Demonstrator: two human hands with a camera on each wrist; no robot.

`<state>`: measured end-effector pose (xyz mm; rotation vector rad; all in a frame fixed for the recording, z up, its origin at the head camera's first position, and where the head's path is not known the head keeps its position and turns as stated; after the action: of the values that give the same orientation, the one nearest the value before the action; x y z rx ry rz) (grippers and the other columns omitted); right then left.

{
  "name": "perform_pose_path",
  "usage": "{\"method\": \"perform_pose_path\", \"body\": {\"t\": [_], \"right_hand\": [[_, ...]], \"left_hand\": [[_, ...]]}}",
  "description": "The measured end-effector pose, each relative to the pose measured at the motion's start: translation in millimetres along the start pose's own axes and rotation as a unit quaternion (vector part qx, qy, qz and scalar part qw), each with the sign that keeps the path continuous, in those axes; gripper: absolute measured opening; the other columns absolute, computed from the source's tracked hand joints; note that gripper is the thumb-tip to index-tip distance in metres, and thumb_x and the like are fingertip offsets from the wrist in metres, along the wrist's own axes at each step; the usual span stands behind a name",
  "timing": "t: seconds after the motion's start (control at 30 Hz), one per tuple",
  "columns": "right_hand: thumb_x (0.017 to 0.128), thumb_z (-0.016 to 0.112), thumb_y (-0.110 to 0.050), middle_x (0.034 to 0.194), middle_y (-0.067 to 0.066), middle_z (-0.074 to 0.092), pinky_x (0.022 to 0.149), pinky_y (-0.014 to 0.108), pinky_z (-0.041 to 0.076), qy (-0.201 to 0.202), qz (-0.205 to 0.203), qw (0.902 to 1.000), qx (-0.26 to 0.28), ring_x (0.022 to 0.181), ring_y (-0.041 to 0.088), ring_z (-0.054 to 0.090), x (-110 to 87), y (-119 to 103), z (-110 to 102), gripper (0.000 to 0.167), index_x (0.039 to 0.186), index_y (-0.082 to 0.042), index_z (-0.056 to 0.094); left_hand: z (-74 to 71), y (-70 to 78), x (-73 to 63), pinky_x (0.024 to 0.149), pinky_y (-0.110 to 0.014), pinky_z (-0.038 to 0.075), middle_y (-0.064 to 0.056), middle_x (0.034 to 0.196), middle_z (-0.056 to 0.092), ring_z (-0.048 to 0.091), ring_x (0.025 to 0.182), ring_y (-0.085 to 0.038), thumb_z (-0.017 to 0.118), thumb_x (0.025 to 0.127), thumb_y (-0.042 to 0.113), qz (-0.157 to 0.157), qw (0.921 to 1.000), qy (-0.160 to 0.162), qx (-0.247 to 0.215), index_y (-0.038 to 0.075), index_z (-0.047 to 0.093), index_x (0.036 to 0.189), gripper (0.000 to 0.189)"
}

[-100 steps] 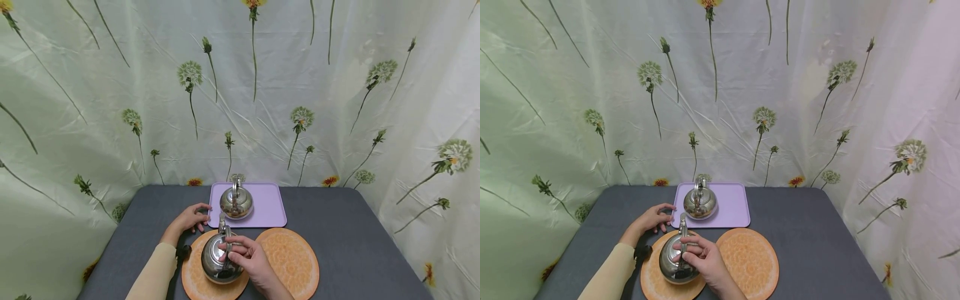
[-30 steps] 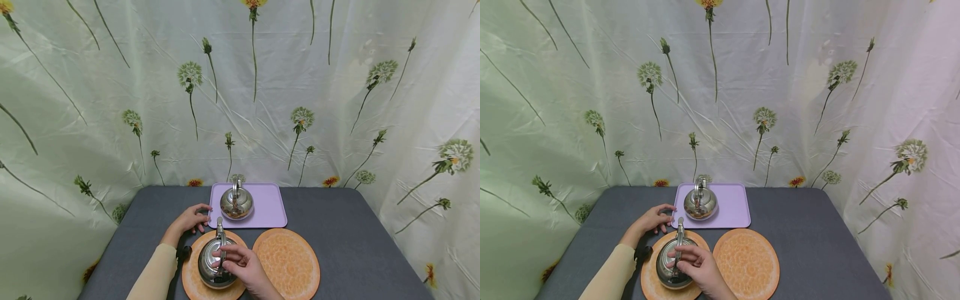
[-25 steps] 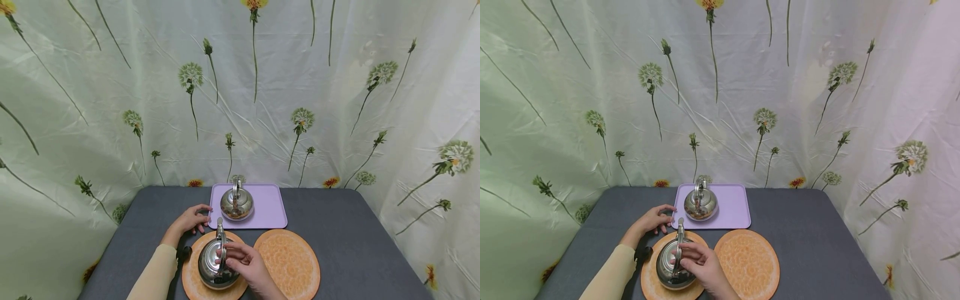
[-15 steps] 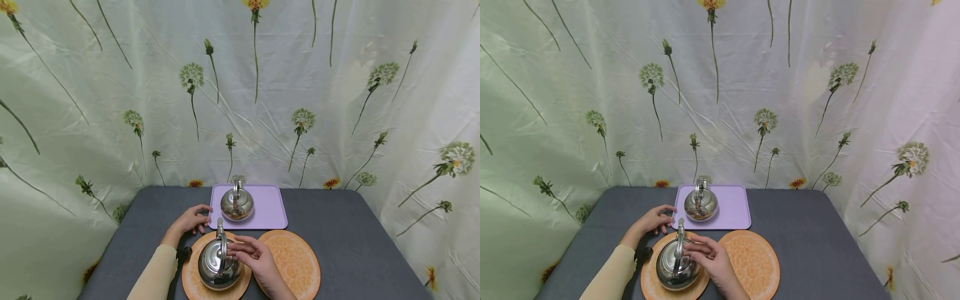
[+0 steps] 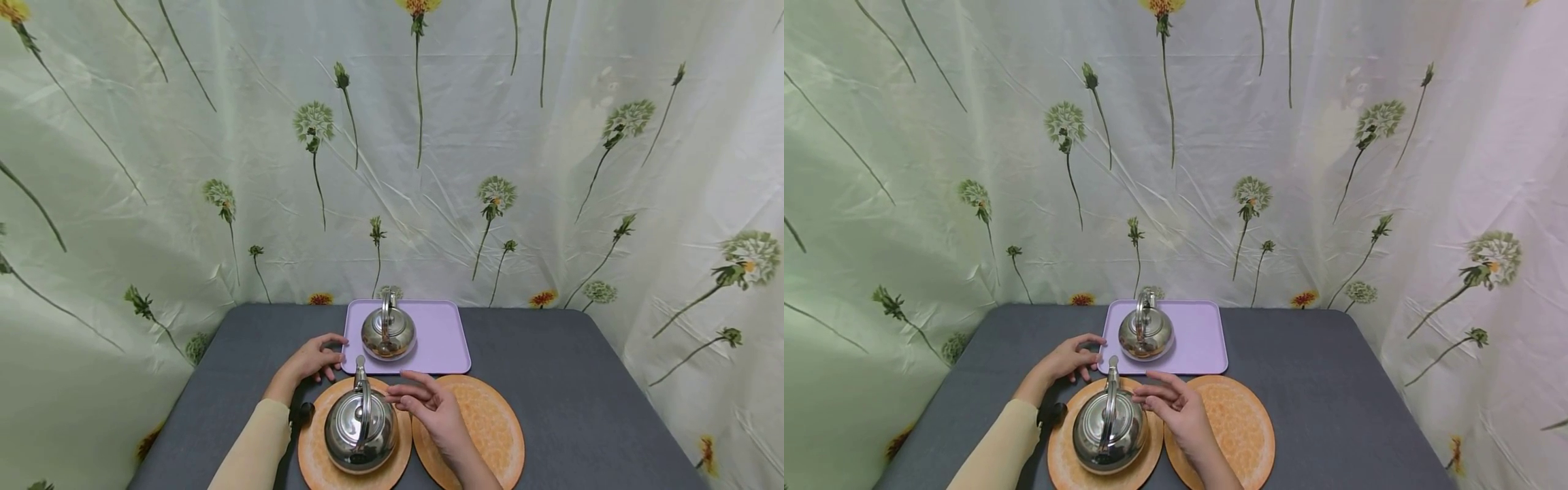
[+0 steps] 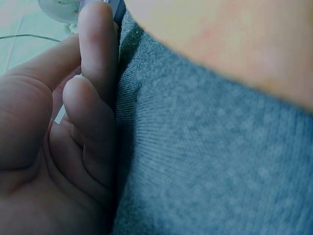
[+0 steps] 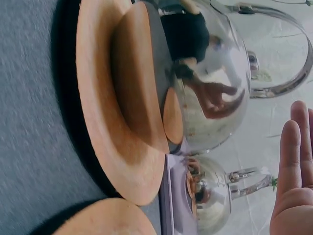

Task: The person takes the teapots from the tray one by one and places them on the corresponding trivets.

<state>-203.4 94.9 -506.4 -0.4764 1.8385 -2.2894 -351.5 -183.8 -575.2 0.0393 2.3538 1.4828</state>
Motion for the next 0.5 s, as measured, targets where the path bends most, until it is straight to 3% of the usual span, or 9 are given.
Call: {"method": "perform_pose_path", "body": {"t": [0.3,0.5], "right_hand": [[0.106,0.064,-0.012,0.114,-0.011,0.081,0.092,0.028,0.061,0.028,-0.002,0.9993,-0.025,0.108,0.010,0.078,8.4,-1.6,-8.9,0.047,0.148,0.005,0.051],[0.105,0.065,-0.011,0.114,-0.006,0.081,0.093,0.031,0.062,0.037,-0.006,0.9989,-0.027,0.106,0.011,0.079,15.1,-1.0,-12.1,0.046,0.146,0.005,0.053]], "left_hand": [[0.0,-1.0,1.0,0.046,-0.025,0.045,-0.002,0.079,0.073,0.067,0.054,-0.011,0.073,0.100,0.018,-0.002,1.0000,-0.003,-0.002,0.014,0.063,0.140,0.042],[-0.5,-1.7,2.3,0.046,-0.025,0.045,-0.002,0.080,0.073,0.068,0.055,-0.011,0.074,0.099,0.019,-0.004,1.0000,-0.003,-0.002,0.015,0.063,0.140,0.042]]}}
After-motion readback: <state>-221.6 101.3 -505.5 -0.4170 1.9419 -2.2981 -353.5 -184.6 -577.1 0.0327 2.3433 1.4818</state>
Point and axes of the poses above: each hand's wrist, its own x-axis towards the middle knuckle, its own z-axis out of the palm, y = z × x, the point moved 5 cm from there along x, towards the middle knuckle
